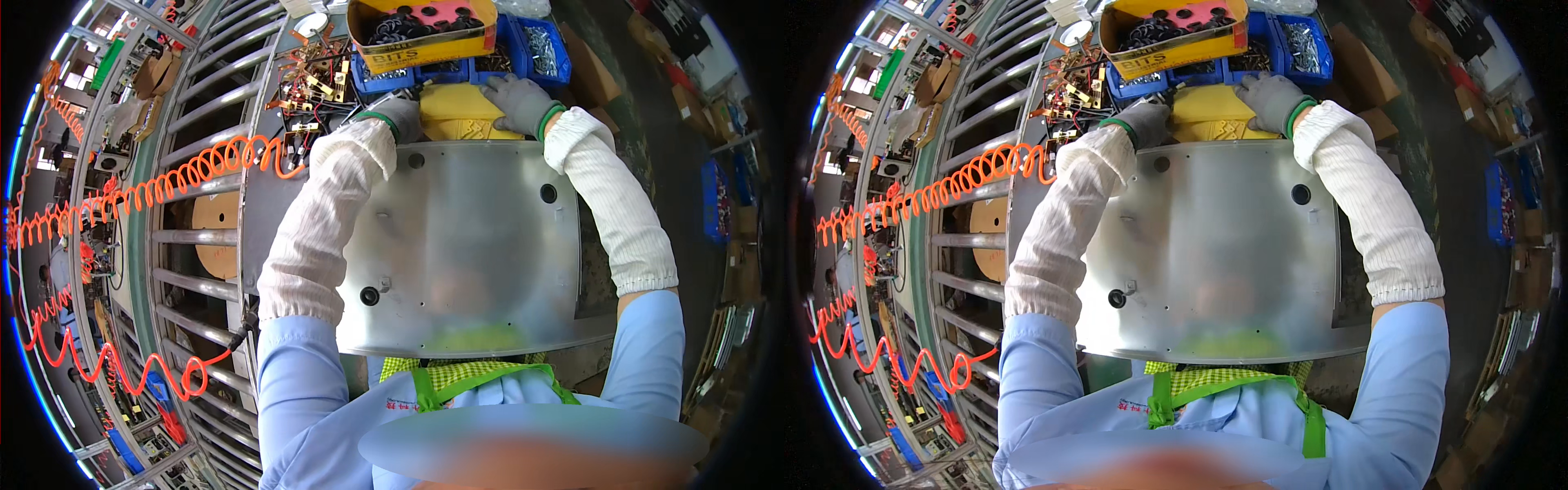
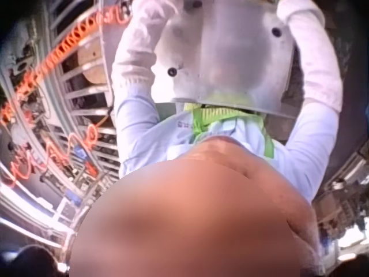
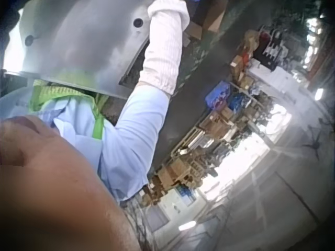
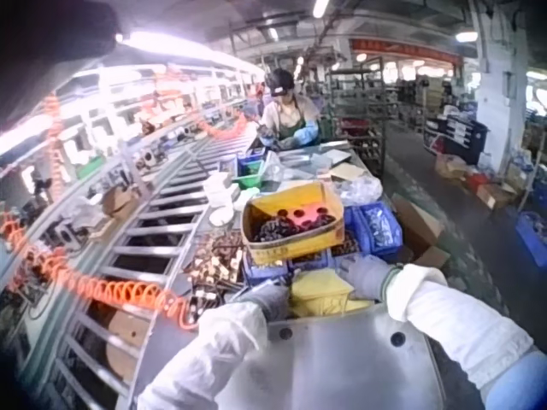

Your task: The recorder is assembling components on a metal plate, using an air screwdriver to fasten screws.

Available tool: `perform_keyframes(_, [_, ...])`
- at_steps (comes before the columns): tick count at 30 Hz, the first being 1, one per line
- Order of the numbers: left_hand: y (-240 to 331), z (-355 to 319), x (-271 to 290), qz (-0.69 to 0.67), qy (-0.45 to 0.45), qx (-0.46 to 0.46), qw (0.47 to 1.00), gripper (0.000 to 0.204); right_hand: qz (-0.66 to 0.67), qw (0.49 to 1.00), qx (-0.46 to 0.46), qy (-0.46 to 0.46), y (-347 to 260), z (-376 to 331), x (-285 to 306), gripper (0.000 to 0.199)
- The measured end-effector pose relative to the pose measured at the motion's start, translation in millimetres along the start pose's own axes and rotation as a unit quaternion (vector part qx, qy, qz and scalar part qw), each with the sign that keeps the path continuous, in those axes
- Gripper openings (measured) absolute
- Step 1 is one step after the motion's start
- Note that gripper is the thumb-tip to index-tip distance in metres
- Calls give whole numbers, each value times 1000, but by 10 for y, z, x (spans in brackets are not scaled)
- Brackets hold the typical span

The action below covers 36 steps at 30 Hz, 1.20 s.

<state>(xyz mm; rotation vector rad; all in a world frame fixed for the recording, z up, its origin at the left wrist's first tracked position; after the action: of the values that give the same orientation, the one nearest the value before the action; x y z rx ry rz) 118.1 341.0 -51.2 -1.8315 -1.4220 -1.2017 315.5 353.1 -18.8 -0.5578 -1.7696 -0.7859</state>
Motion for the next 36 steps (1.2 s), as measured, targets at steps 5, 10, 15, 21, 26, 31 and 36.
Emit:
perform_keyframes(5, [0, 43, -14, 20, 55, 15, 998, 33, 15, 999, -19, 22, -30, 42, -61, 59])
perform_keyframes(10, [45, -14, 122, 38, 73, -2, 997, 36, -17, 1000, -21, -13, 21, 108, -178, 33])
perform_keyframes(15, [-12, -197, 349, -56, 91, -128, 986, 29, -27, 996, -51, 73, 112, 20, -48, 20])
perform_keyframes(21, [-338, -640, 714, -132, 219, -167, 952, 26, -24, 992, 7, 125, 73, -185, 97, 17])
perform_keyframes(26, [-522, -1565, 795, -388, 222, -199, 872, 26, -59, 964, -4, 259, -1, -406, 398, 16])
perform_keyframes(31, [-272, -2674, -49, -498, -3, -209, 842, 27, 8, 884, 27, 466, -251, -1288, 1059, 17])
perform_keyframes(36, [180, -3067, -773, -400, -17, -205, 893, 19, 53, 902, 34, 426, -776, -2511, 1354, 24])
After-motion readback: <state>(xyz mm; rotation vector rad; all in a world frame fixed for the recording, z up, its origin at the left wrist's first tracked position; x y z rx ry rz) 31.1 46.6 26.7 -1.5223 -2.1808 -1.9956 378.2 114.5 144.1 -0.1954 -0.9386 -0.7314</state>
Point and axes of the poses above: each hand's wrist, its own z-axis towards the middle knuckle, its own x-axis out of the back of the hand, y = z × x, the point moved 6 cm from there along z, towards the middle knuckle, and after that the axes turned 2 degrees about z, right-handed, at the moved point
